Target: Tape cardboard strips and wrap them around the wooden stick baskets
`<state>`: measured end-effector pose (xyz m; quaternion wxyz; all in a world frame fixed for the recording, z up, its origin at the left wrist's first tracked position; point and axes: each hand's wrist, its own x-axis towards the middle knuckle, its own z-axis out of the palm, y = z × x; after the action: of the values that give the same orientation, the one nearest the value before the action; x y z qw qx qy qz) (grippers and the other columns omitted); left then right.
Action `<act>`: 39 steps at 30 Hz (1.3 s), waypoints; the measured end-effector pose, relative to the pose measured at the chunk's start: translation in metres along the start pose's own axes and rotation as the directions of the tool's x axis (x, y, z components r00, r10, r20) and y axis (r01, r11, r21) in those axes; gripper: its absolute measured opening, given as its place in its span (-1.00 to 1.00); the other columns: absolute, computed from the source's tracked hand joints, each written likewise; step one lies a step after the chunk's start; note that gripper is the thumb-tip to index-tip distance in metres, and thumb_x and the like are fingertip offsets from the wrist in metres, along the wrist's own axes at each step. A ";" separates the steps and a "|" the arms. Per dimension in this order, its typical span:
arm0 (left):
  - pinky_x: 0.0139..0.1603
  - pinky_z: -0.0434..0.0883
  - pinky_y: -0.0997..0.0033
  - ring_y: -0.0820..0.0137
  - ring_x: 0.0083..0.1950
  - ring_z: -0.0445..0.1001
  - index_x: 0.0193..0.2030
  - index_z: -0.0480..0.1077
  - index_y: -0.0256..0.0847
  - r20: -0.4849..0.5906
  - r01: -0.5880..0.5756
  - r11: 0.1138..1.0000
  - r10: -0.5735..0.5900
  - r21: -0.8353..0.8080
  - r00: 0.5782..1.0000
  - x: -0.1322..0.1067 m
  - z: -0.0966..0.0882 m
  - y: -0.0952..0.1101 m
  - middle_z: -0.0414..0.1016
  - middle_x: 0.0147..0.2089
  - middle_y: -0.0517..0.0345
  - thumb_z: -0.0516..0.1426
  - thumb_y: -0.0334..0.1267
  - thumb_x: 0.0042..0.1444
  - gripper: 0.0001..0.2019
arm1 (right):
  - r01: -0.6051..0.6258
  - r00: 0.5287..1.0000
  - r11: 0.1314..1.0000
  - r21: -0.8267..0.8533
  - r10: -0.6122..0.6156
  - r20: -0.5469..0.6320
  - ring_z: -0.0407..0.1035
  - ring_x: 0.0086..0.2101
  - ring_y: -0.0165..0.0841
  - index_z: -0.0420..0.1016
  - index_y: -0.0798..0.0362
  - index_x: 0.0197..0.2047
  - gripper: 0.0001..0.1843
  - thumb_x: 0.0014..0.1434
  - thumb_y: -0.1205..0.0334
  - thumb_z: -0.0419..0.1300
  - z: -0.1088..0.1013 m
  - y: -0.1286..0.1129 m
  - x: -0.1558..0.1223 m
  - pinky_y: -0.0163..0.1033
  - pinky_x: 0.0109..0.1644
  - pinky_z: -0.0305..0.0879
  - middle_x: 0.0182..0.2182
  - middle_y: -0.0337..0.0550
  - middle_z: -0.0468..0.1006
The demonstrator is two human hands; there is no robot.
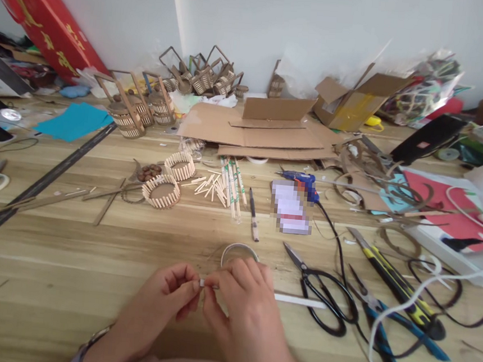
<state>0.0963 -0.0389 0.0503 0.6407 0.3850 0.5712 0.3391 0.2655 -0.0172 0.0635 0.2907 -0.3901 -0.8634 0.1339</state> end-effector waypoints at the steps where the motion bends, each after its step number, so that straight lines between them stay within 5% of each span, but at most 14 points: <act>1: -0.56 0.08 0.52 0.52 -0.60 0.13 -0.50 0.25 -0.17 0.005 -0.002 1.000 0.002 0.014 1.000 -0.001 0.000 0.001 0.25 -0.62 0.35 0.12 -0.07 -0.01 -0.77 | -0.007 1.000 1.000 -0.007 0.007 0.003 0.37 -0.34 -0.34 0.48 -0.03 -0.29 -0.87 0.18 0.39 0.15 0.001 -0.001 -0.001 -0.23 -0.26 0.12 -0.40 -0.22 0.50; 18: -0.40 0.18 0.45 0.40 -0.44 0.32 -0.44 0.33 -0.16 0.016 -0.275 0.862 0.296 0.427 0.955 -0.013 0.010 0.005 0.40 -0.50 0.23 0.03 -0.25 0.15 -0.83 | -0.153 0.977 0.988 0.018 0.149 0.153 0.38 -0.38 -0.32 0.45 0.01 -0.39 -0.83 0.21 0.39 0.12 -0.007 -0.003 -0.005 -0.23 -0.30 0.19 -0.44 -0.20 0.48; 29: -0.42 0.18 0.48 0.41 -0.43 0.31 -0.42 0.32 -0.17 0.059 -0.290 0.871 0.291 0.396 0.955 -0.016 0.007 0.008 0.38 -0.48 0.23 0.01 -0.27 0.18 -0.83 | -0.369 0.919 0.887 0.278 0.302 0.253 0.35 -0.46 -0.39 0.40 0.01 -0.53 -0.76 0.16 0.35 0.07 -0.013 -0.004 0.006 -0.30 -0.38 0.24 -0.53 -0.26 0.42; 39: -0.40 0.19 0.48 0.42 -0.42 0.31 -0.41 0.31 -0.18 0.058 -0.306 0.860 0.311 0.407 0.949 -0.016 0.007 0.008 0.37 -0.47 0.24 0.00 -0.29 0.17 -0.84 | -0.394 0.910 0.881 0.264 0.333 0.246 0.33 -0.46 -0.38 0.40 0.02 -0.56 -0.74 0.15 0.30 0.07 -0.007 -0.002 0.004 -0.29 -0.37 0.20 -0.55 -0.25 0.41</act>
<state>0.1018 -0.0501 0.0655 0.4799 0.5959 0.5638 0.3112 0.2662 -0.0158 0.0714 0.2321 -0.4806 -0.7670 0.3563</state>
